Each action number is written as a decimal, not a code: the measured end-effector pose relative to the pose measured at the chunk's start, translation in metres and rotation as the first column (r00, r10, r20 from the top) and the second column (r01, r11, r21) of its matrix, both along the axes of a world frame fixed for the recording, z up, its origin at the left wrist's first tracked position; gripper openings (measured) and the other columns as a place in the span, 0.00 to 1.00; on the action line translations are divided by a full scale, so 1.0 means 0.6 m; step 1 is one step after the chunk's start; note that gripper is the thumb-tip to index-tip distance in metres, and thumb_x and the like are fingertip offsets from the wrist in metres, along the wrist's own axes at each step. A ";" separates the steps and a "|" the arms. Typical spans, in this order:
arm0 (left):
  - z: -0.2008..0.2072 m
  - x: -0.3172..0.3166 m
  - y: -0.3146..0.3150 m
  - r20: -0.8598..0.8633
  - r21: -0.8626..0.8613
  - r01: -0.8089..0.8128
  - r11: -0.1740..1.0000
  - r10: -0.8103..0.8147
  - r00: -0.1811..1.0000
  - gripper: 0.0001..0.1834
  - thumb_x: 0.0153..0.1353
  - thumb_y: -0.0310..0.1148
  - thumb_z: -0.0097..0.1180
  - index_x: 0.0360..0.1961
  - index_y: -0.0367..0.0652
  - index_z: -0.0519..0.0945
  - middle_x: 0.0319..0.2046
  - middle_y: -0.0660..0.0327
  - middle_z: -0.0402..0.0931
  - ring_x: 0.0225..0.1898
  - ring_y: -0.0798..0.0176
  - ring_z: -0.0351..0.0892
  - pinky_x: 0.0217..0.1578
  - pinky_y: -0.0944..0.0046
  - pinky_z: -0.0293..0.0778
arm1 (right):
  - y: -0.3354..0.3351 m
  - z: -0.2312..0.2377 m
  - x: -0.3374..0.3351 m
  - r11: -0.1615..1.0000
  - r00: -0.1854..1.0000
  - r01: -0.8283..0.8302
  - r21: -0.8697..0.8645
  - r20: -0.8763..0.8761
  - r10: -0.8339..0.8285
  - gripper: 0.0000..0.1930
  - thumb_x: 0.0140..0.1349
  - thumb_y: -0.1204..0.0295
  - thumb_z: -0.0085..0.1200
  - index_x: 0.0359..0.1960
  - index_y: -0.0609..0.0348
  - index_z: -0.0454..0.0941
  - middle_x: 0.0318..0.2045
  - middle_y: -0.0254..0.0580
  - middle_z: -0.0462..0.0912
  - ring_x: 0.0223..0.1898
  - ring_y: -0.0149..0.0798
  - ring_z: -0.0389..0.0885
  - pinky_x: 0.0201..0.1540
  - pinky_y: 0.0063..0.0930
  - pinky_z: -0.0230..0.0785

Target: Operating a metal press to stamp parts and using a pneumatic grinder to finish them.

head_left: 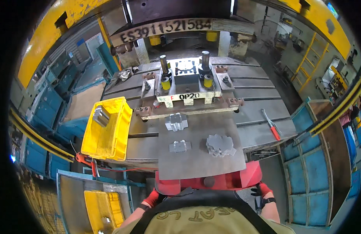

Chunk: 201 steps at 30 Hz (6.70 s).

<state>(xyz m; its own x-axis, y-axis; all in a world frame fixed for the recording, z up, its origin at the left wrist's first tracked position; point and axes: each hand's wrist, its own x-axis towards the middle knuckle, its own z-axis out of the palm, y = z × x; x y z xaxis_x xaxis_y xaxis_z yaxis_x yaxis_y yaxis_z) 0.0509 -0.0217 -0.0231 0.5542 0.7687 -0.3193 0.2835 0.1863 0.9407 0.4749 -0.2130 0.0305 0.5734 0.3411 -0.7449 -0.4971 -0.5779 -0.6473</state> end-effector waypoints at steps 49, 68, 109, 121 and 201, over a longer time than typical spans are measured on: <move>0.408 0.144 0.376 0.112 0.254 0.025 0.967 -0.055 0.992 0.12 0.54 0.34 0.46 0.38 0.39 0.71 0.30 0.66 0.71 0.31 0.74 0.69 0.33 0.74 0.65 | 0.269 0.167 -0.097 0.545 -0.257 -0.735 -0.403 0.910 0.326 0.26 0.36 0.64 0.57 0.42 0.54 0.69 0.43 0.42 0.69 0.48 0.45 0.63 0.51 0.38 0.53; 0.420 0.374 0.680 -0.589 0.805 0.592 0.046 0.176 0.788 0.08 0.51 0.31 0.43 0.22 0.40 0.73 0.20 0.56 0.71 0.23 0.62 0.71 0.24 0.67 0.66 | 0.259 0.148 -0.134 0.475 -0.176 -0.818 -0.325 0.927 0.331 0.19 0.34 0.71 0.54 0.35 0.53 0.71 0.38 0.40 0.71 0.46 0.44 0.65 0.51 0.40 0.54; 0.158 0.177 0.198 -0.255 0.750 -0.095 0.655 0.418 0.872 0.24 0.40 0.32 0.57 0.43 0.48 0.69 0.42 0.54 0.63 0.42 0.50 0.66 0.41 0.59 0.65 | 0.385 0.274 -0.054 0.571 -0.368 -0.767 -0.292 0.929 -0.019 0.17 0.40 0.75 0.48 0.37 0.54 0.69 0.34 0.41 0.74 0.36 0.41 0.72 0.44 0.32 0.60; 0.118 -0.040 0.123 0.087 0.328 -0.646 0.690 0.658 0.748 0.20 0.47 0.28 0.53 0.43 0.34 0.68 0.38 0.57 0.70 0.39 0.65 0.69 0.40 0.67 0.65 | 0.746 0.323 -0.064 0.659 -0.476 -0.729 -0.184 0.829 -0.294 0.07 0.42 0.72 0.45 0.25 0.50 0.74 0.28 0.35 0.75 0.34 0.38 0.72 0.43 0.31 0.60; 0.270 -0.064 0.214 -0.273 -0.042 -0.101 0.994 0.086 0.958 0.14 0.51 0.38 0.47 0.35 0.39 0.74 0.28 0.63 0.73 0.30 0.68 0.70 0.32 0.70 0.66 | 0.107 0.084 0.021 0.983 0.581 -0.183 -0.020 0.804 0.125 0.25 0.41 0.67 0.57 0.43 0.60 0.68 0.38 0.46 0.73 0.39 0.40 0.71 0.40 0.30 0.64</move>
